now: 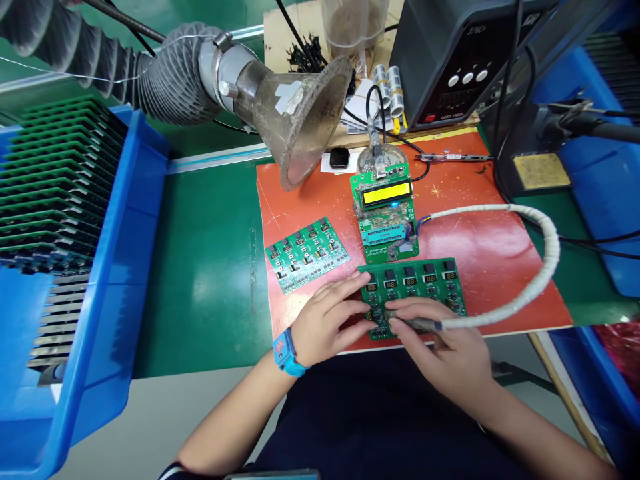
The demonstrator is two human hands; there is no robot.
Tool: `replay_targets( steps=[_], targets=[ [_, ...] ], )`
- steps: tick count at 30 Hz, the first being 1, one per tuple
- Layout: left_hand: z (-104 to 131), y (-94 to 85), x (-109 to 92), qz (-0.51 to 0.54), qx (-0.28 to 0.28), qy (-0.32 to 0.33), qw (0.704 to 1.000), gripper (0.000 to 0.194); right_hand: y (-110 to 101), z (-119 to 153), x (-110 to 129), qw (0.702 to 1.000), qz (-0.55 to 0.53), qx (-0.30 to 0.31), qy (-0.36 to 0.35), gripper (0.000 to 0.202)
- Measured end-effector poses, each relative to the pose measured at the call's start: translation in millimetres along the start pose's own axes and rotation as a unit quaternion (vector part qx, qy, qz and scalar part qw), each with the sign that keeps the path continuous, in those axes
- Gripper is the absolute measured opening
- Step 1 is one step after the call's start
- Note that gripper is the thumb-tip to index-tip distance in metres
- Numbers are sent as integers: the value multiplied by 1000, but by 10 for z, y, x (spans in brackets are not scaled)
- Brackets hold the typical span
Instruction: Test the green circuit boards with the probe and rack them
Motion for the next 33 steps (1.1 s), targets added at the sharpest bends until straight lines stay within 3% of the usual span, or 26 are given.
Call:
replay_targets(
  steps=[21,23,28,33],
  targets=[
    [37,-11,51,41,-15,-11,999,17,-15,-40,37,1000,6,-4,-8,15],
    [30,5,22,23,-5,-6,1000,26,-19,-42,45,1000,10,-4,-11,14],
    [40,120,5,-43,44,-18,998,87,-27,-51,48,1000,20,-3,-6,12],
    [44,180,-12,-78,64,-1,995,99,-25,-44,45,1000,20,-4,-6,12]
  ],
)
Point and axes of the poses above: each hand's wrist, its own z-axis away from the middle knuckle, its own y-axis out of the palm, x = y × z, the point moved 10 cm from there along -z, towards the middle knuckle, and after that the axes turned 2 degrees about -x, right-handed, at the moved point
